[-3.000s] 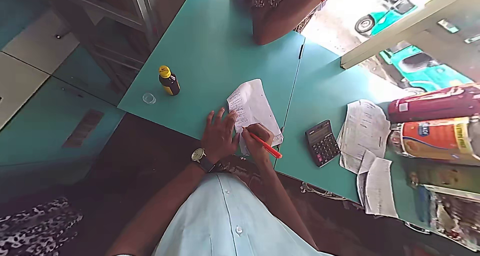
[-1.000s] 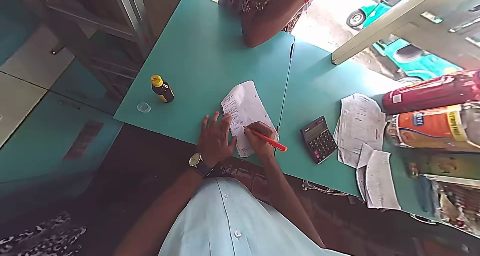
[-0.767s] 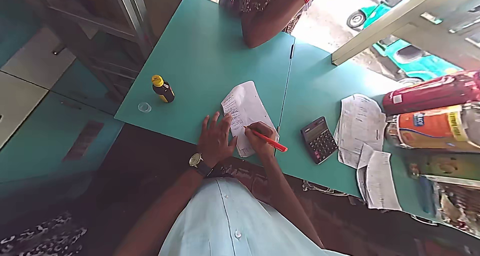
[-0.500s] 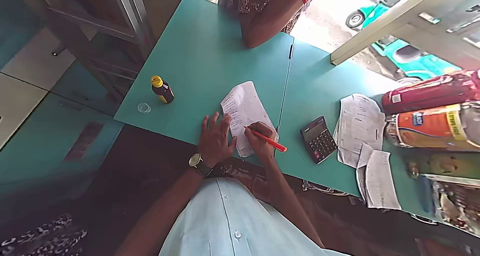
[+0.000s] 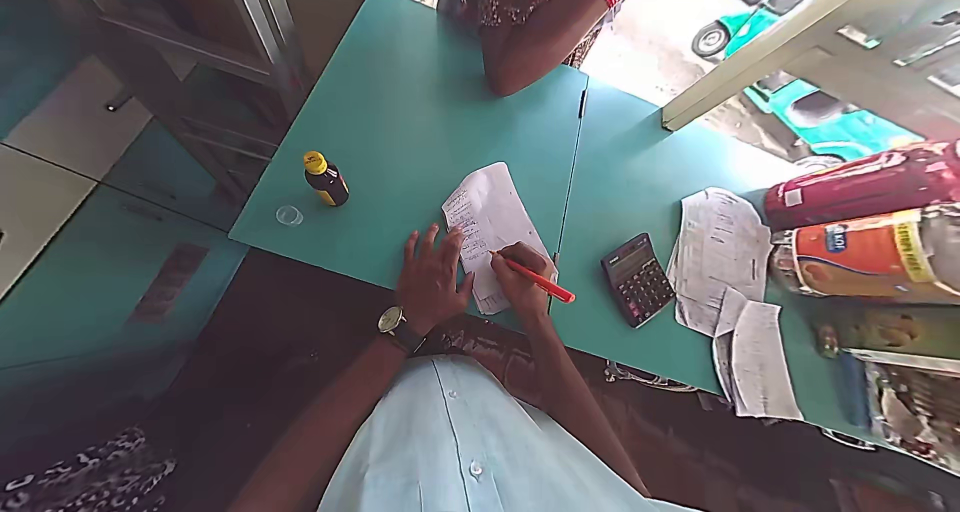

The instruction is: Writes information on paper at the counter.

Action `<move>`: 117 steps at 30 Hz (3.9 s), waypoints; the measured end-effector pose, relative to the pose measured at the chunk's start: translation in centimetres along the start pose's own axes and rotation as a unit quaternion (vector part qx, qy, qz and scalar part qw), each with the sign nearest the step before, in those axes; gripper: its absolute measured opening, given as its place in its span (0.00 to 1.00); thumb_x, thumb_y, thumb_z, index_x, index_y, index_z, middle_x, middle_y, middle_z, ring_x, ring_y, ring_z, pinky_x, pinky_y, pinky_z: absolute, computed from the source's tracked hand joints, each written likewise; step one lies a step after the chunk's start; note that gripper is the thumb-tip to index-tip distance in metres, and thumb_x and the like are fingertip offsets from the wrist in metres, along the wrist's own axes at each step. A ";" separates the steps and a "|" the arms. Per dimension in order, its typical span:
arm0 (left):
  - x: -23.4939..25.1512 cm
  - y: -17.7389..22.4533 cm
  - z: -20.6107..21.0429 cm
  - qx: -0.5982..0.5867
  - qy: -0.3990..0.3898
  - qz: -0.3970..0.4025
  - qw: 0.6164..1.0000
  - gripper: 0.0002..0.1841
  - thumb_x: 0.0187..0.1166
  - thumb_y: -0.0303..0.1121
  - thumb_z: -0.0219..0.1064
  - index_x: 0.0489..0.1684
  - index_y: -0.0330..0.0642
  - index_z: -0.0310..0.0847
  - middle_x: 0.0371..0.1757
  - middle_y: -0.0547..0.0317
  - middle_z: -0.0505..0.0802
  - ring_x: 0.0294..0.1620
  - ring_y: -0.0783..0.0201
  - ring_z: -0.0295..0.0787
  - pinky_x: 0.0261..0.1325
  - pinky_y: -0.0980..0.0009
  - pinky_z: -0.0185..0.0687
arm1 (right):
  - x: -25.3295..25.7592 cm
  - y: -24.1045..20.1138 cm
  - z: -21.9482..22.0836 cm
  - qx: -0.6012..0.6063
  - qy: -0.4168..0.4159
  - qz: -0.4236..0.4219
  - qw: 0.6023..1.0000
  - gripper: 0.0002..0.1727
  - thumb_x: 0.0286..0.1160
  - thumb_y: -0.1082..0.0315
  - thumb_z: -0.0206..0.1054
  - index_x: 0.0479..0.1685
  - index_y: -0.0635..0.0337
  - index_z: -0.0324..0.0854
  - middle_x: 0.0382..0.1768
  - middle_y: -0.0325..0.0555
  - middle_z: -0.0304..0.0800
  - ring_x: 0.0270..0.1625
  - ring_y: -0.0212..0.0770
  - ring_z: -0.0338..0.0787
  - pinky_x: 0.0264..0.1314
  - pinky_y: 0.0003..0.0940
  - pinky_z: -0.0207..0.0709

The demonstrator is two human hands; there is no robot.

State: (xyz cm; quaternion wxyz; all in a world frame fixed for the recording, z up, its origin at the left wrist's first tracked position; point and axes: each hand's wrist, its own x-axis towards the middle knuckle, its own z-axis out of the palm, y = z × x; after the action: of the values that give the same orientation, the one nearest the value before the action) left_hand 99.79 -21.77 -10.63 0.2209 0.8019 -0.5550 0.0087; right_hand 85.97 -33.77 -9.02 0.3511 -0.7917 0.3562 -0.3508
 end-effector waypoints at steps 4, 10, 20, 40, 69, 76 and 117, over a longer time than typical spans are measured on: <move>0.0 -0.1 -0.2 -0.001 -0.006 0.000 1.000 0.35 0.77 0.60 0.57 0.82 0.50 0.72 0.84 0.65 0.78 0.91 0.51 0.60 0.90 0.41 0.47 | 0.0 -0.2 0.1 -0.014 0.003 0.004 1.000 0.05 0.62 0.69 0.72 0.24 0.60 0.90 0.22 0.37 0.89 0.25 0.24 0.85 0.30 0.22 0.80; 0.0 0.0 -0.2 -0.001 -0.007 0.001 1.000 0.35 0.77 0.60 0.57 0.82 0.50 0.72 0.84 0.65 0.78 0.90 0.51 0.61 0.89 0.41 0.48 | 0.0 -0.4 0.0 -0.023 0.000 0.003 1.000 0.05 0.61 0.69 0.71 0.23 0.60 0.89 0.23 0.38 0.89 0.26 0.24 0.85 0.31 0.22 0.80; 0.3 0.0 -0.7 -0.007 -0.030 -0.007 0.999 0.35 0.77 0.59 0.58 0.81 0.50 0.72 0.84 0.65 0.78 0.90 0.50 0.62 0.88 0.39 0.49 | -1.3 -0.7 -0.1 0.165 -0.021 -0.015 0.986 0.03 0.66 0.76 0.68 0.29 0.65 0.87 0.25 0.38 0.90 0.24 0.26 0.86 0.27 0.23 0.82; 0.1 0.0 -0.5 -0.004 -0.017 -0.001 1.000 0.34 0.78 0.57 0.55 0.81 0.51 0.72 0.85 0.65 0.77 0.90 0.51 0.62 0.89 0.40 0.48 | -2.0 -0.7 1.4 0.058 -0.059 -0.030 0.996 0.07 0.63 0.66 0.74 0.26 0.60 0.91 0.26 0.39 0.92 0.28 0.24 0.88 0.33 0.22 0.83; 0.3 0.0 -0.5 0.003 -0.028 -0.008 1.000 0.34 0.76 0.57 0.58 0.82 0.51 0.72 0.85 0.66 0.77 0.91 0.52 0.60 0.89 0.40 0.47 | -2.0 -0.9 1.6 0.011 -0.017 -0.043 0.999 0.06 0.61 0.68 0.72 0.23 0.61 0.91 0.24 0.41 0.91 0.27 0.26 0.87 0.32 0.23 0.81; 0.2 0.0 -0.5 0.007 -0.029 -0.005 1.000 0.35 0.76 0.57 0.57 0.82 0.51 0.72 0.85 0.66 0.77 0.91 0.52 0.61 0.89 0.40 0.48 | -2.2 -0.9 1.5 0.014 -0.015 -0.030 0.999 0.06 0.62 0.68 0.72 0.23 0.61 0.90 0.23 0.40 0.90 0.27 0.25 0.86 0.32 0.23 0.80; 0.1 -0.1 -0.2 0.012 -0.015 -0.002 1.000 0.36 0.76 0.57 0.58 0.82 0.49 0.72 0.85 0.64 0.77 0.91 0.51 0.60 0.89 0.40 0.48 | -1.4 0.1 0.8 0.017 -0.025 -0.033 0.999 0.06 0.63 0.69 0.72 0.26 0.61 0.92 0.26 0.40 0.92 0.29 0.25 0.88 0.33 0.22 0.83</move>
State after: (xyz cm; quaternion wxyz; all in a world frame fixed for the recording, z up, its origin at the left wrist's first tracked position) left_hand 99.96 -21.70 -10.45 0.2030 0.8055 -0.5568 0.0026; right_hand 85.89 -32.48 -9.88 0.3615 -0.8054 0.3147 -0.3488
